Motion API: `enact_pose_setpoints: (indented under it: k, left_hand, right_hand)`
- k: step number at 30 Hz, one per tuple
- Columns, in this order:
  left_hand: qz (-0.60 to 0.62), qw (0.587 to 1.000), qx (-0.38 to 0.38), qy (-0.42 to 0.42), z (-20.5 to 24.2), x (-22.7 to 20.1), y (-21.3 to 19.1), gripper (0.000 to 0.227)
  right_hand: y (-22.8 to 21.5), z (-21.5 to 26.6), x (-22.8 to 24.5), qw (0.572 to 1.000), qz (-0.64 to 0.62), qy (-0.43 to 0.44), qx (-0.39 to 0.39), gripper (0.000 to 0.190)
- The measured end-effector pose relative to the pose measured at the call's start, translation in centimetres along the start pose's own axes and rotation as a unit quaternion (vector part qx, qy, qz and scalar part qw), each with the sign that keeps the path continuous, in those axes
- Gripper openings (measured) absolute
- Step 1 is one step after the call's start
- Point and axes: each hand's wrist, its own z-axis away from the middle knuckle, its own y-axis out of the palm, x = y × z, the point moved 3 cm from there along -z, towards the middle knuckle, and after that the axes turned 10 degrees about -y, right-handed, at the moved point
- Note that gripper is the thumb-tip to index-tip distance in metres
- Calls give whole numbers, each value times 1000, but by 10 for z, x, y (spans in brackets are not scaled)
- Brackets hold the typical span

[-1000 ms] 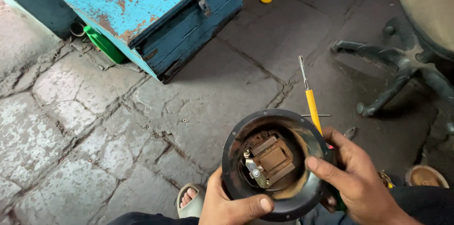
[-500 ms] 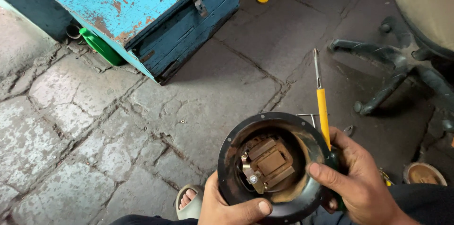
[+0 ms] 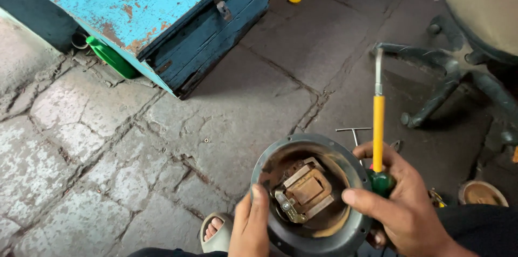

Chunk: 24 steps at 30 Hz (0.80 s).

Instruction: Repairing or assembling a vehicle horn by inspecting internal components and using a screwdriver.

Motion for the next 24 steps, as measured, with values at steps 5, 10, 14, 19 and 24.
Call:
enact_pose_setpoints:
  k: [5, 10, 14, 19, 24]
  left_hand:
    - [-444, 811, -4, 381, 28, -36, 23, 42]
    - [-612, 594, 32, 521, 62, -55, 54, 26]
    - [-680, 470, 52, 561, 63, -42, 60, 24]
    - [-657, 497, 61, 564, 66, -47, 66, 21]
    - [-599, 510, 43, 616, 53, -31, 54, 27]
  right_hand:
    - [-3, -4, 4, 999, 2, 48, 15, 62]
    - [2, -14, 16, 992, -91, 86, 0, 62]
    - [1, -15, 15, 978, -105, 178, -30, 61]
    - [-1, -16, 4, 967, -142, 211, -25, 54]
    - [-3, -22, 1, 954, -204, 214, 57, 41]
